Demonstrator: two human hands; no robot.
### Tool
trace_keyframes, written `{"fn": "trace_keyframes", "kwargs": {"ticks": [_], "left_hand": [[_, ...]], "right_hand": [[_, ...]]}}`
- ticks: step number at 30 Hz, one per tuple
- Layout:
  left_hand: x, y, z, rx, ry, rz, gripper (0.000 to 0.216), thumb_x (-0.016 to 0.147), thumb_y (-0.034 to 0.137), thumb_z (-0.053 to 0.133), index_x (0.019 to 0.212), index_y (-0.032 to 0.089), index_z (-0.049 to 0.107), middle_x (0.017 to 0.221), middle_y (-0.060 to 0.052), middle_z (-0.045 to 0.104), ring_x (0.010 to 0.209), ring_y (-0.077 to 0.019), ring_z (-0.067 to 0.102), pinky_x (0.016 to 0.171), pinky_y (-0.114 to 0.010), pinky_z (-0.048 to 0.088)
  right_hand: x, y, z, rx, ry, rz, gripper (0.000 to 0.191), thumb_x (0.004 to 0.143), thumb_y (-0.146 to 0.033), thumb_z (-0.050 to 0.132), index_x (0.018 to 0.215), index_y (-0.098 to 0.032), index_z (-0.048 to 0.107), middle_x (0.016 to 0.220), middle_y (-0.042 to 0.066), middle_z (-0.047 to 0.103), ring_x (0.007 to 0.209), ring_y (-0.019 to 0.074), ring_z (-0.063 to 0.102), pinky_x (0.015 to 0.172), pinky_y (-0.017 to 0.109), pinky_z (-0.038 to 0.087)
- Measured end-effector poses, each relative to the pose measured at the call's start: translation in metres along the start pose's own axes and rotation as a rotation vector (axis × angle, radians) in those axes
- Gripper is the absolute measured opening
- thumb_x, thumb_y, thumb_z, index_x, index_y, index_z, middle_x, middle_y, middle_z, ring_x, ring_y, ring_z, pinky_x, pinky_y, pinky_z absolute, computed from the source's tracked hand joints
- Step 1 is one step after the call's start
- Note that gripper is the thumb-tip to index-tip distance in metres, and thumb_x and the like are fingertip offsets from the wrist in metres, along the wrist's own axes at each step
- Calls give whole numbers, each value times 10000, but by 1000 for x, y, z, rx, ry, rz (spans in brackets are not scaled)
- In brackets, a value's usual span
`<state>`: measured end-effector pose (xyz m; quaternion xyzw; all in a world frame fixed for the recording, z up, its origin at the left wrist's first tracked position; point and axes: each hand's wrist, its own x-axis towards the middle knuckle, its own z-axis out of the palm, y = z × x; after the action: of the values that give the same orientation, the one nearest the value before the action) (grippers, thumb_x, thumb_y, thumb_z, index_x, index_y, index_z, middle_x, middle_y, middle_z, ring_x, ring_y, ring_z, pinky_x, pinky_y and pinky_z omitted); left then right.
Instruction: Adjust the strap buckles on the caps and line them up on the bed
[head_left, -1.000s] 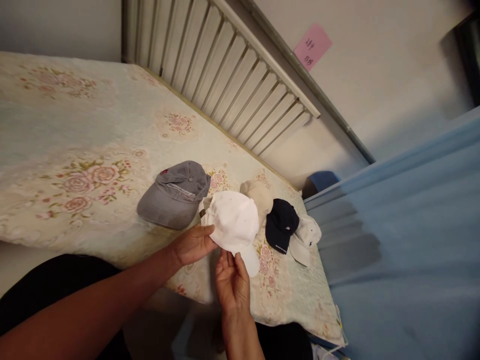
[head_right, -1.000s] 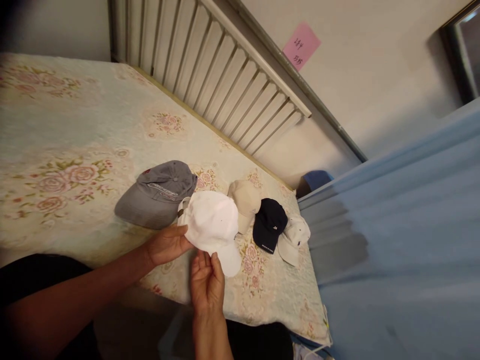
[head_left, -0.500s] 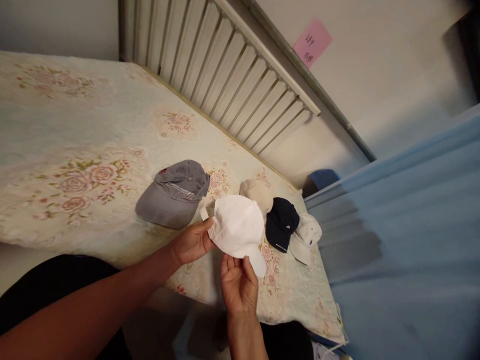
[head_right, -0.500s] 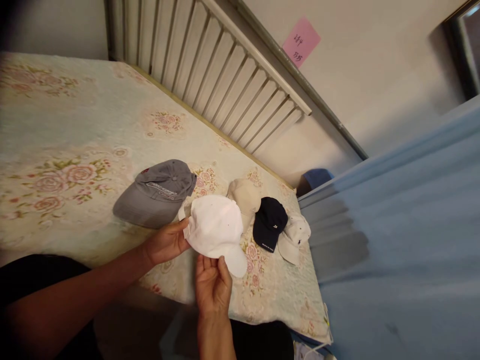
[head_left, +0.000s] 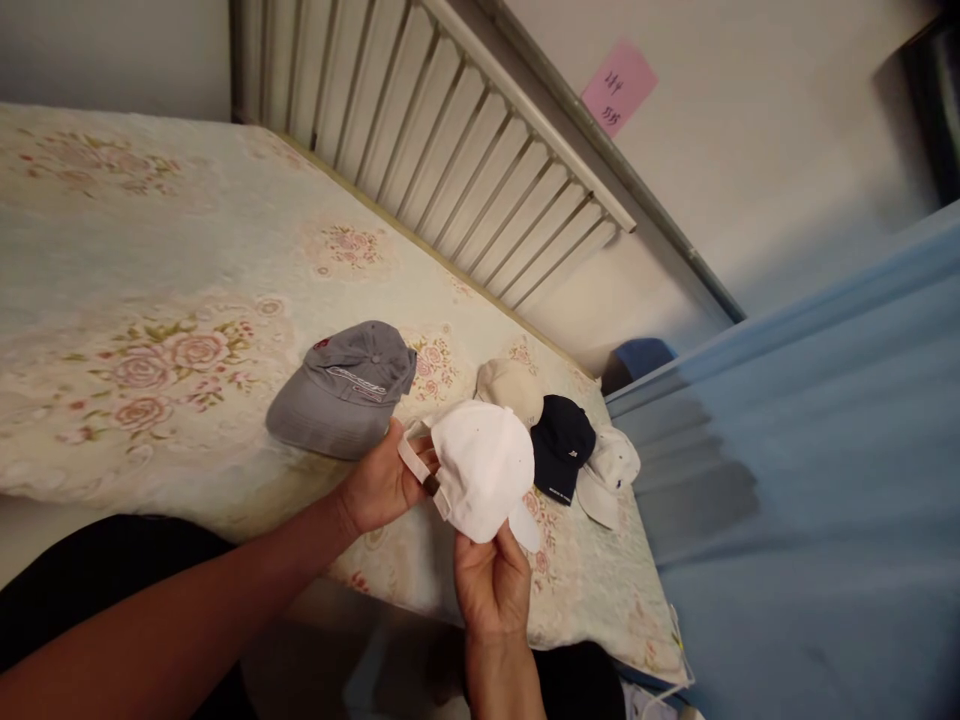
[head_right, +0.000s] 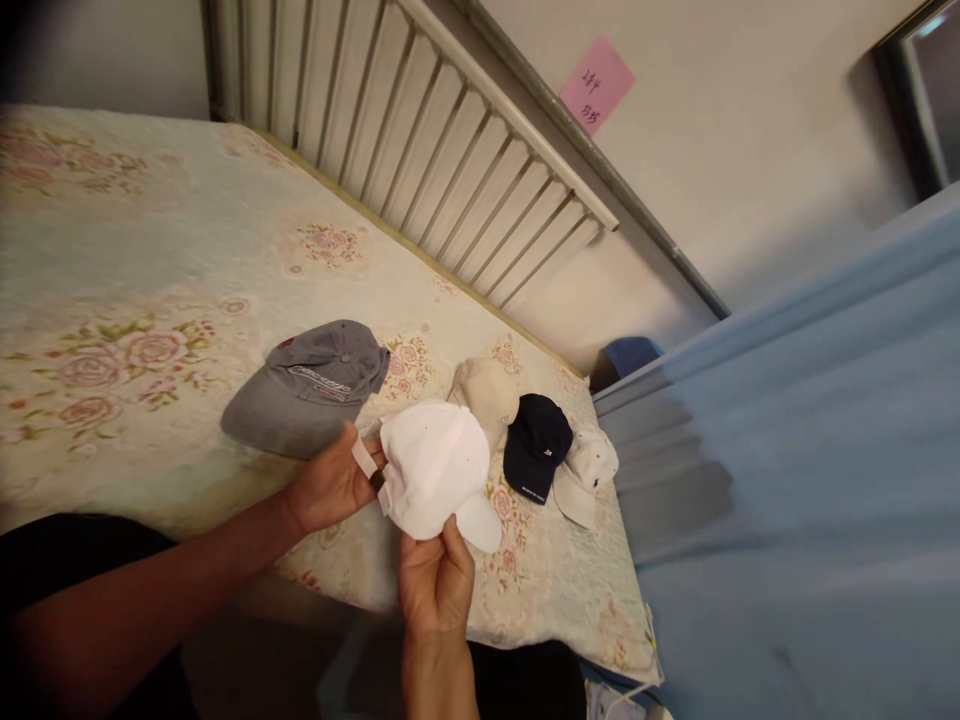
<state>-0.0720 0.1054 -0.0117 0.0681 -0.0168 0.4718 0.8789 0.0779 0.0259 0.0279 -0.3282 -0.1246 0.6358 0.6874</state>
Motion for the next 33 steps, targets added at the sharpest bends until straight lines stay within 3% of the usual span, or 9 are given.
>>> {"fn": "trace_keyframes", "kwargs": {"ticks": [2,6,12,17,27,30,33], "left_hand": [[1,2,3,-31,20,27,549,915,544,379,1140,101,613,1025,-130,702,957,-218,651,848,-334,504],[4,5,-2,-53,63,5,640,924,581,268,1084,79,632,948,-141,718,937,-234,665,855,-355,505],[6,13,-7,22,195,-34,439,974,349,324,961,80,671,683,-88,709,684,-197,687,770,-340,536],[6,14,-1,33,252,11,297,940,159,395,1005,67,669,821,-104,740,743,-181,701,735,-291,549],[0,10,-3,153,193,-56,221,798,54,574,985,74,690,855,-113,747,688,-185,693,646,-272,549],[1,8,-3,166,169,-116,250,809,105,592,1040,53,674,873,-132,745,706,-194,691,685,-283,539],[2,6,-5,144,167,-229,381,878,326,551,1109,39,646,898,-153,740,789,-228,692,760,-317,525]], "right_hand": [[-1,-4,1,-6,-9,26,328,786,-185,625,1113,-175,647,1231,60,660,1233,175,538,1091,387,386],[-4,-9,-4,-53,20,62,367,726,-183,661,1093,-173,656,1185,65,685,1217,190,554,1096,407,372],[-1,-10,-17,-99,-9,90,398,687,-155,634,1080,-204,670,1164,55,697,1185,222,581,1097,474,344],[9,-12,-33,-129,-20,114,390,697,-169,600,1079,-190,675,1148,70,703,1155,227,604,1079,490,357],[13,-4,-50,-157,-1,209,286,732,-264,574,971,-187,712,1098,73,723,1124,219,621,1064,455,377],[16,-5,-48,-178,-10,196,273,748,-292,576,963,-195,713,1099,57,723,1100,206,635,1061,424,383],[17,-6,-46,-194,-27,201,308,783,-371,562,1004,-209,702,1132,49,710,1134,209,617,1051,434,389]]}}
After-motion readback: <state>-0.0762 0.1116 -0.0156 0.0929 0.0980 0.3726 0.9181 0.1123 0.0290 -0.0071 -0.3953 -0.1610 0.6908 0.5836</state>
